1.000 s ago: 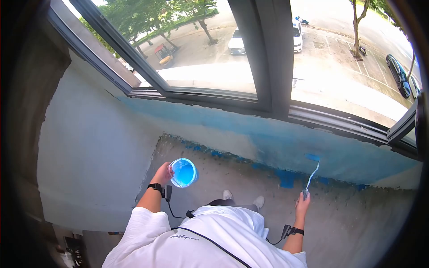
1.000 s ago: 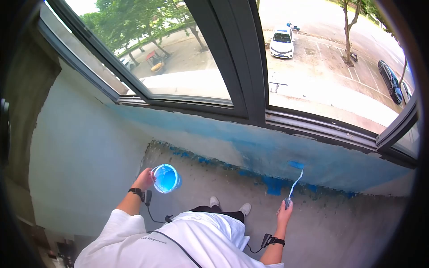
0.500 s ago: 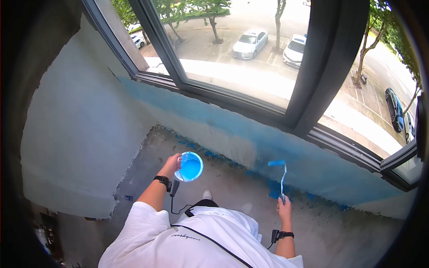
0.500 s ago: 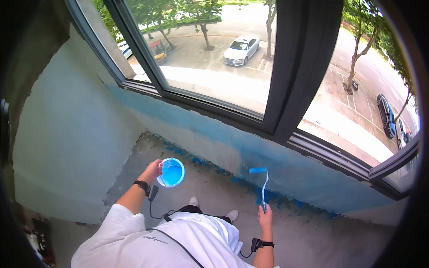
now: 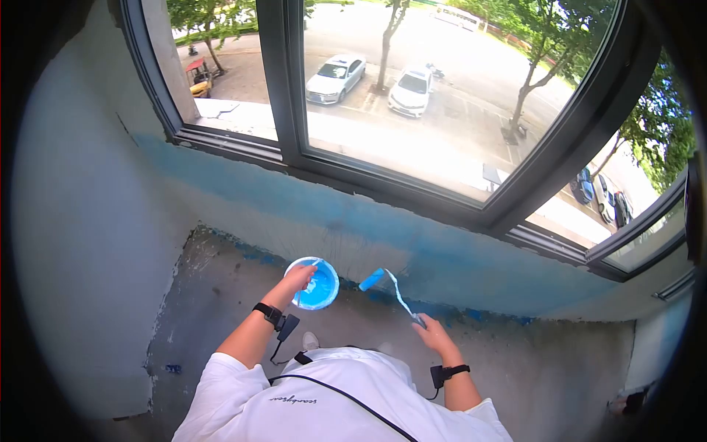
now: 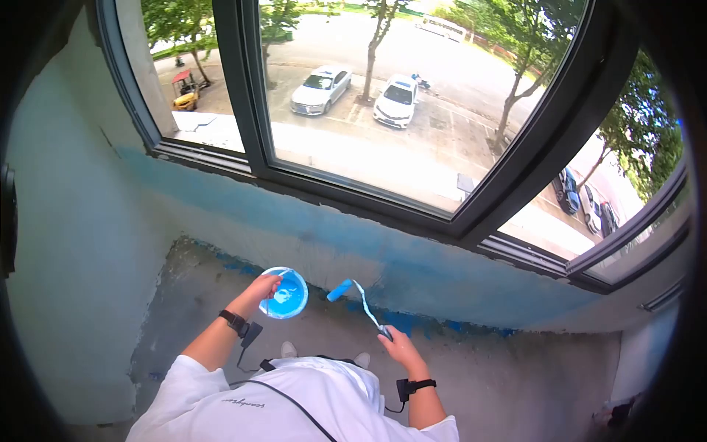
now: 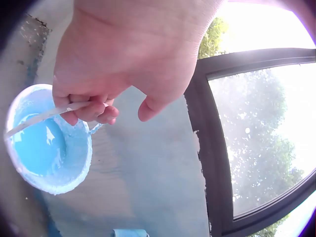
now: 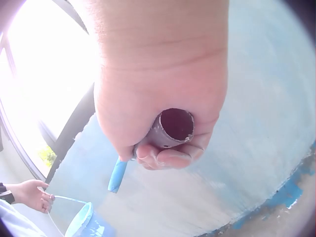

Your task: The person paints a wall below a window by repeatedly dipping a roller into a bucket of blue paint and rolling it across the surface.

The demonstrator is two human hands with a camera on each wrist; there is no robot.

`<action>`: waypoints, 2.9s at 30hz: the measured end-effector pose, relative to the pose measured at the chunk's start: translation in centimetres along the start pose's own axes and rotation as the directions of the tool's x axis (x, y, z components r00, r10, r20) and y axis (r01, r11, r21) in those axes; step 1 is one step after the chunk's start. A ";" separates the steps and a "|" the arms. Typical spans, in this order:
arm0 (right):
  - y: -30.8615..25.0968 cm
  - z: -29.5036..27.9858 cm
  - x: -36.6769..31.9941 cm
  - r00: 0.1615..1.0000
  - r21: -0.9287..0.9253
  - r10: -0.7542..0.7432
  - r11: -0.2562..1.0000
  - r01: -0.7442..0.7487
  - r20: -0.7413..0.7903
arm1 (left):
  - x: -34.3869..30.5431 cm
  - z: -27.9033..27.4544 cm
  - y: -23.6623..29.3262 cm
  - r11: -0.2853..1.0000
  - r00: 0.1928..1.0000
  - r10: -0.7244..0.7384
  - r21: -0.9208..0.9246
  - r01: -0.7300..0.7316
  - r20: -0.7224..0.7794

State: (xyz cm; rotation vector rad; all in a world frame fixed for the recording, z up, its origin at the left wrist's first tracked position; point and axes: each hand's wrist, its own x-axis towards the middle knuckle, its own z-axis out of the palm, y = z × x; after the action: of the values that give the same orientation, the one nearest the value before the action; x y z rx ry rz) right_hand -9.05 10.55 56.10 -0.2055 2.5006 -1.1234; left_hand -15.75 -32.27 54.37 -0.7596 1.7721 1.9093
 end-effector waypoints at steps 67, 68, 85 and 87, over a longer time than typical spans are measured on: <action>0.6 0.9 3.1 0.953 0.433 0.033 0.886 -0.168 0.302 | -1.8 12.9 6.4 0.960 0.967 0.117 0.223 -0.169 0.227; 0.3 0.8 2.8 0.913 0.561 0.125 0.754 -0.341 0.388 | -1.8 13.0 6.4 0.965 0.972 0.090 0.222 -0.139 0.219; 0.9 0.2 1.4 0.820 0.699 0.137 0.458 -0.550 0.555 | -2.0 13.6 5.7 0.967 0.968 0.051 0.229 -0.109 0.244; 1.0 0.3 1.3 0.826 0.692 0.118 0.487 -0.532 0.552 | -1.8 13.7 5.4 0.966 0.968 0.055 0.231 -0.113 0.243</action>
State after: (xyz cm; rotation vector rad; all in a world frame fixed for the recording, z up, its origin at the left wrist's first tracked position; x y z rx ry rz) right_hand -10.13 10.68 54.80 0.2821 1.2906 -1.7053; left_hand -19.31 -19.08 60.17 -0.3600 1.8657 1.7091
